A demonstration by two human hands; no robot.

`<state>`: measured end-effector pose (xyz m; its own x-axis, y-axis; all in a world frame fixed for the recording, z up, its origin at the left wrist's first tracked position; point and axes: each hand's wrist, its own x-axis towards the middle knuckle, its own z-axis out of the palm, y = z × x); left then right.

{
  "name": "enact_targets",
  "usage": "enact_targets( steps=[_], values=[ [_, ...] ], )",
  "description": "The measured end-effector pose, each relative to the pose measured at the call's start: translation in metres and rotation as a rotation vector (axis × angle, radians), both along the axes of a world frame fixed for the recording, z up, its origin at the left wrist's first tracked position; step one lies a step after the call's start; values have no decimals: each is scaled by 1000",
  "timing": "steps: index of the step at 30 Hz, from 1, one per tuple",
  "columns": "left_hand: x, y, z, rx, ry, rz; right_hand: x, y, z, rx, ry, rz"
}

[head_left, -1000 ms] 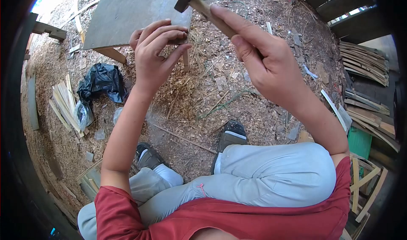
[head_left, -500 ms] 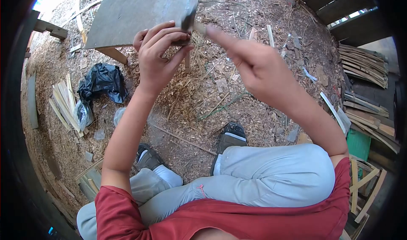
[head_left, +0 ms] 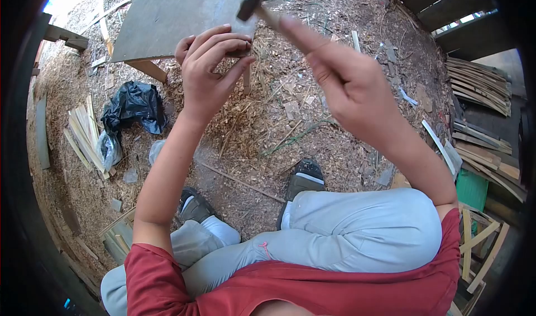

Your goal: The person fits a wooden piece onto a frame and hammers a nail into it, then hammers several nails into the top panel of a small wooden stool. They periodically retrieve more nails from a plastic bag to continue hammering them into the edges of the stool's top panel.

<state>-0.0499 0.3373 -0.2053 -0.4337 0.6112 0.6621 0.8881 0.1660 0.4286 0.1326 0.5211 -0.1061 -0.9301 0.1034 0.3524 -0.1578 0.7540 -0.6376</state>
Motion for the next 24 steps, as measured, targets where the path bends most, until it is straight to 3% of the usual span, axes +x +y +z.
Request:
enact_targets(
  steps=[5,7,15,17,18,24],
  values=[
    [5,-2,5,-18,11,2,3,-5,8,-56,6,-69],
    [5,-3,6,-21,13,26,0,-4,-15,-1,-172,-24],
    [3,-3,2,-11,16,-9,1,-2,0,-61,221,-30],
    [5,-3,6,-11,4,1,1,-5,-4,65,-280,-16],
    [6,-3,7,-16,-14,6,-2,-9,-14,-73,-138,-26],
    [2,-2,1,10,-12,-32,4,-7,5,-158,82,-105]
  ],
)
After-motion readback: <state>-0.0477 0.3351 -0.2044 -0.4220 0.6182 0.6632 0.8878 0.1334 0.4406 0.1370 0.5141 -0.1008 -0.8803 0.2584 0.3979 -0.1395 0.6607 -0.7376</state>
